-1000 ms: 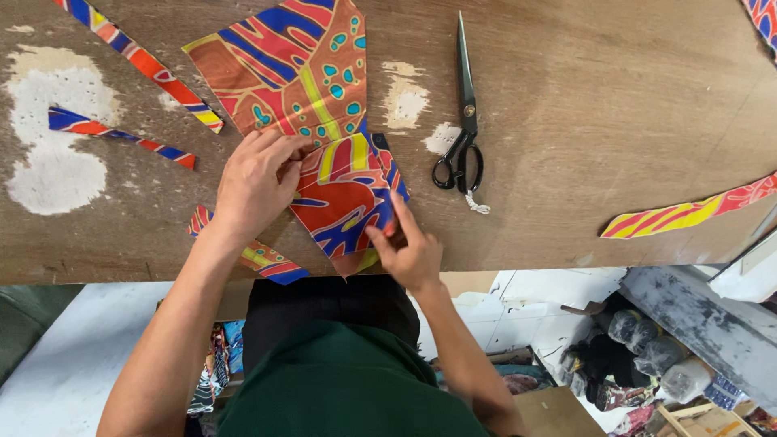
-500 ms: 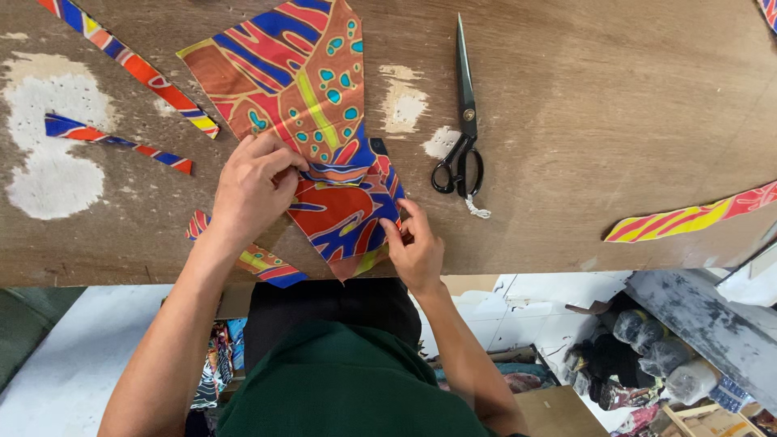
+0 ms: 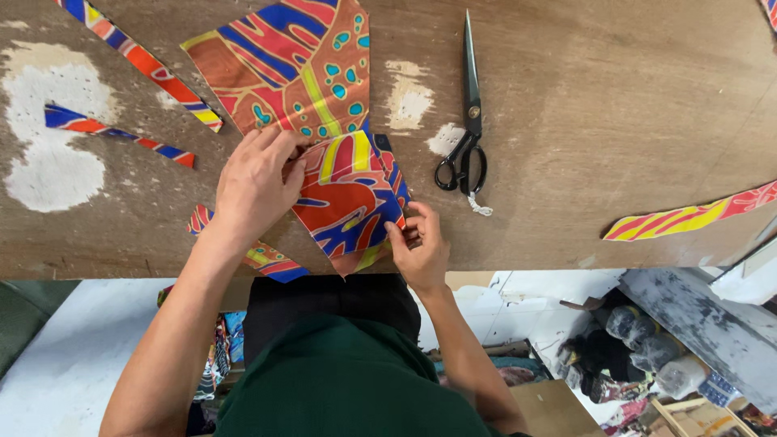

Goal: The person cuts a large piece of colorful patterned fabric into smaller pieces using shears. They repeatedly reposition the fabric on a wooden table, cut along straight and curved lines, and separate the resulting pieces.

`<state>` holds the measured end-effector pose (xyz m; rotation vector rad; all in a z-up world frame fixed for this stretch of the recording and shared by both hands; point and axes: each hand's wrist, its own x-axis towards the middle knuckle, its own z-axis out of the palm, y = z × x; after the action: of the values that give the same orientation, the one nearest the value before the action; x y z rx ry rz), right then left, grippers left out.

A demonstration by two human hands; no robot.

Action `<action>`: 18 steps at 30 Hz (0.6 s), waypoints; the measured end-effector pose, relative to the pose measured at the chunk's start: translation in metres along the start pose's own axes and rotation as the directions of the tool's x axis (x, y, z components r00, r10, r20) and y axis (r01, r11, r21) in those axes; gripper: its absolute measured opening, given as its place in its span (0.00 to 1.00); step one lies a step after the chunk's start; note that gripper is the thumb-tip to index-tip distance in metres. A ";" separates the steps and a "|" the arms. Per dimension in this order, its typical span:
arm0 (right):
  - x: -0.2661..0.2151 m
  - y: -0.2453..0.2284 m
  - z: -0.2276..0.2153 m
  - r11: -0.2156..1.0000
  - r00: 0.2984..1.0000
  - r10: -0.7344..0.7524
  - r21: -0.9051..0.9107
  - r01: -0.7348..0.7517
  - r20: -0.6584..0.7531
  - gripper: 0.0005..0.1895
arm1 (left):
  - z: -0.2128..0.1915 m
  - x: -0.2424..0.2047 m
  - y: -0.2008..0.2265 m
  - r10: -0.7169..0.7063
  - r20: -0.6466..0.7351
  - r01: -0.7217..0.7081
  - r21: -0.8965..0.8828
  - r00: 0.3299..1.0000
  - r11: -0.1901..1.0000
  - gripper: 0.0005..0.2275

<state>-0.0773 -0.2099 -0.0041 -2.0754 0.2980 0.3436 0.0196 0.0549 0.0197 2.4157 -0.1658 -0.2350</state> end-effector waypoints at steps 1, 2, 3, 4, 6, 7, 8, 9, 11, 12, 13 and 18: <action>-0.003 0.002 -0.001 1.000 1.000 -0.004 -0.002 0.004 0.003 0.25 | 0.000 0.001 -0.001 0.006 0.000 -0.006 0.002 1.000 1.000 0.10; -0.005 0.004 -0.002 1.000 1.000 -0.009 -0.004 0.009 0.007 0.26 | 0.000 0.000 -0.002 0.002 0.001 -0.002 -0.002 1.000 1.000 0.10; -0.008 0.006 -0.002 0.999 1.000 0.021 0.039 -0.021 -0.004 0.25 | 0.000 0.000 -0.002 0.000 0.002 0.000 -0.007 1.000 1.000 0.10; -0.010 0.009 -0.001 0.995 0.999 0.051 0.082 -0.050 -0.013 0.24 | 0.001 0.000 -0.003 -0.001 0.004 0.001 -0.013 1.000 1.000 0.10; -0.017 0.013 0.002 0.993 0.999 0.031 0.117 -0.026 -0.040 0.23 | 0.002 0.000 -0.004 0.012 -0.002 -0.012 -0.019 1.000 1.000 0.10; -0.020 0.014 0.005 0.994 0.998 -0.022 0.109 0.028 -0.055 0.23 | 0.002 0.000 -0.005 0.020 -0.006 -0.020 -0.019 1.000 1.000 0.10; -0.023 0.015 0.007 0.992 0.995 -0.076 0.100 0.083 -0.070 0.23 | 0.003 0.000 -0.006 0.026 -0.003 -0.026 -0.019 1.000 0.999 0.10; -0.026 0.015 0.009 0.987 0.990 -0.115 0.102 0.122 -0.079 0.23 | 0.003 0.000 -0.007 0.031 0.000 -0.031 -0.018 1.000 0.999 0.10; -0.031 0.013 0.014 0.973 0.976 -0.194 0.106 0.204 -0.096 0.23 | 0.003 0.000 -0.007 0.027 0.007 -0.026 -0.019 1.000 0.999 0.10; -0.032 0.011 0.015 0.971 0.974 -0.206 0.107 0.215 -0.090 0.23 | 0.004 0.000 -0.007 0.017 0.012 -0.017 -0.021 1.000 1.000 0.09; -0.033 0.009 0.016 0.968 0.972 -0.220 0.108 0.229 -0.084 0.23 | 0.004 -0.001 -0.007 0.008 0.015 -0.007 -0.021 1.000 1.000 0.09; -0.027 0.005 0.015 0.972 0.997 0.074 0.222 -0.076 0.014 0.17 | 0.004 -0.001 -0.006 0.028 0.007 -0.028 -0.010 1.000 1.000 0.08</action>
<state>-0.1056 -0.1977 -0.0057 -1.8463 0.3944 0.3455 0.0184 0.0568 0.0130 2.4012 -0.2015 -0.2317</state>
